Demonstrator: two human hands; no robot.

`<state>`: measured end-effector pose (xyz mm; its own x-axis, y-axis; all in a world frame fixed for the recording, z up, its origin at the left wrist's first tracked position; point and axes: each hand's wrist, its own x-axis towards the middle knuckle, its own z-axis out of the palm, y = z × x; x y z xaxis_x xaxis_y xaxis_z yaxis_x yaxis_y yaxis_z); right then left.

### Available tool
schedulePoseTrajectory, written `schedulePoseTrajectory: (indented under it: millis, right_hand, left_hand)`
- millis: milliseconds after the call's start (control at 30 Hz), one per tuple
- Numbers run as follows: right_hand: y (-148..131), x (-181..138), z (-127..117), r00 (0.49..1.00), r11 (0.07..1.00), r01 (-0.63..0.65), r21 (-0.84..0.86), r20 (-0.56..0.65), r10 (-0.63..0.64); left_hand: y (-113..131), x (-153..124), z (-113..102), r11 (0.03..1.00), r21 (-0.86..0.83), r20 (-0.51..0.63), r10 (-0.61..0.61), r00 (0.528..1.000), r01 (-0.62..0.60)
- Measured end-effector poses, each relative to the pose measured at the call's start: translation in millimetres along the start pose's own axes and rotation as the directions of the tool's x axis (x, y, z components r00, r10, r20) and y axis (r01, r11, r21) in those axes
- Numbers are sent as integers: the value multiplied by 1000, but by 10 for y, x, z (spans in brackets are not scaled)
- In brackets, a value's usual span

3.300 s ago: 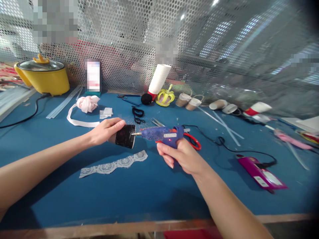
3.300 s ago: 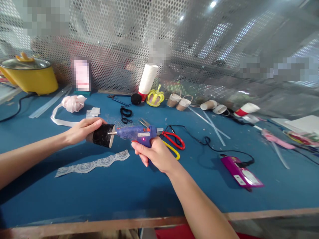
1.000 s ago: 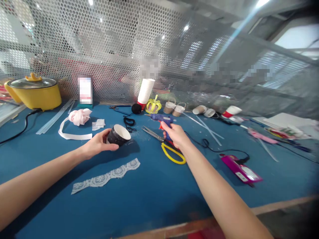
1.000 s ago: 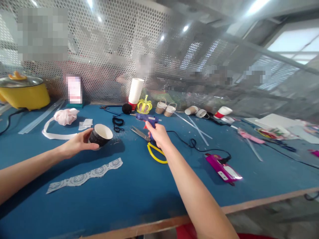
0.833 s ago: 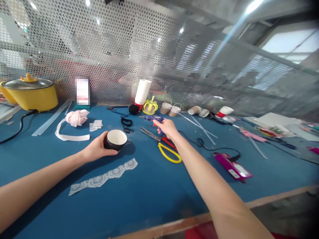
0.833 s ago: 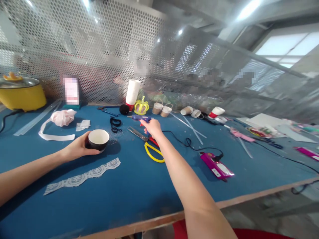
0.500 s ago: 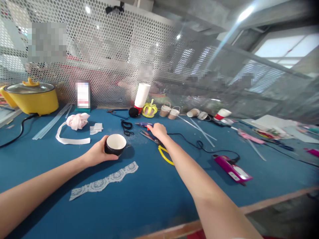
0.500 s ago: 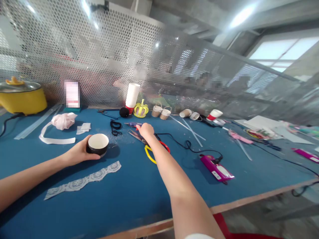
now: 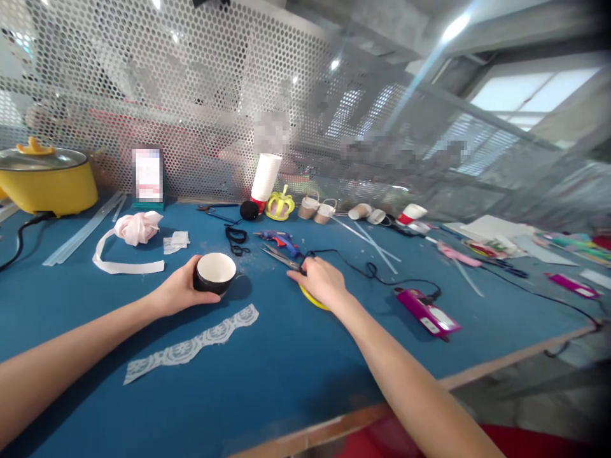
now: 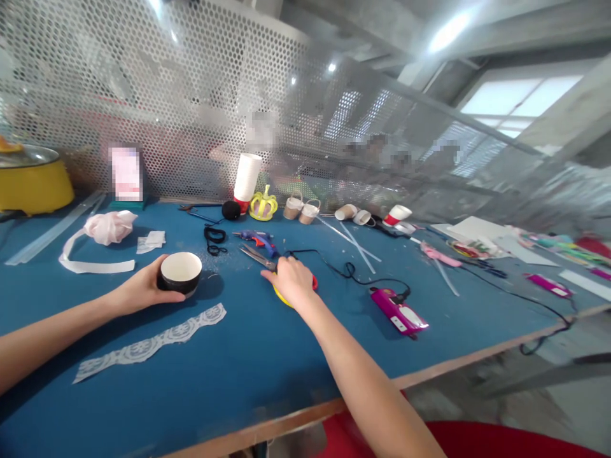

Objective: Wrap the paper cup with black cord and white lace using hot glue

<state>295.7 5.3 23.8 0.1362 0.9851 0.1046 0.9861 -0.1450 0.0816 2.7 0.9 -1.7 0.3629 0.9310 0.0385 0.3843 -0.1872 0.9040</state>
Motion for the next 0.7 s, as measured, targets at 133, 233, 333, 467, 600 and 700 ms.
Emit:
schedulePoseTrajectory:
  millis: [133, 233, 333, 467, 600, 700]
  right_hand:
    - [65, -216, 113, 996, 996, 87, 11, 3, -87]
    - [105, -293, 140, 992, 991, 126, 50, 3, -126]
    - [159, -419, 111, 988, 985, 154, 84, 1, -154]
    - [227, -555, 47, 977, 965, 201, 167, -99, -187]
    - [218, -548, -5, 985, 966, 156, 205, -104, -137]
    - [199, -566, -16, 995, 983, 66, 169, 59, -77]
  left_hand:
    - [16, 8, 8, 1000, -24, 0, 3, 1000, -3]
    - [7, 13, 4, 1000, -20, 18, -14, 1000, 14]
    - [0, 12, -4, 999, -26, 26, -21, 999, 22]
    - [-1, 11, -9, 999, -20, 20, -25, 1000, 25]
    - [-9, 15, -10, 1000, 1, 12, -12, 1000, 12]
    - [-19, 21, -15, 1000, 6, 12, -4, 1000, 4]
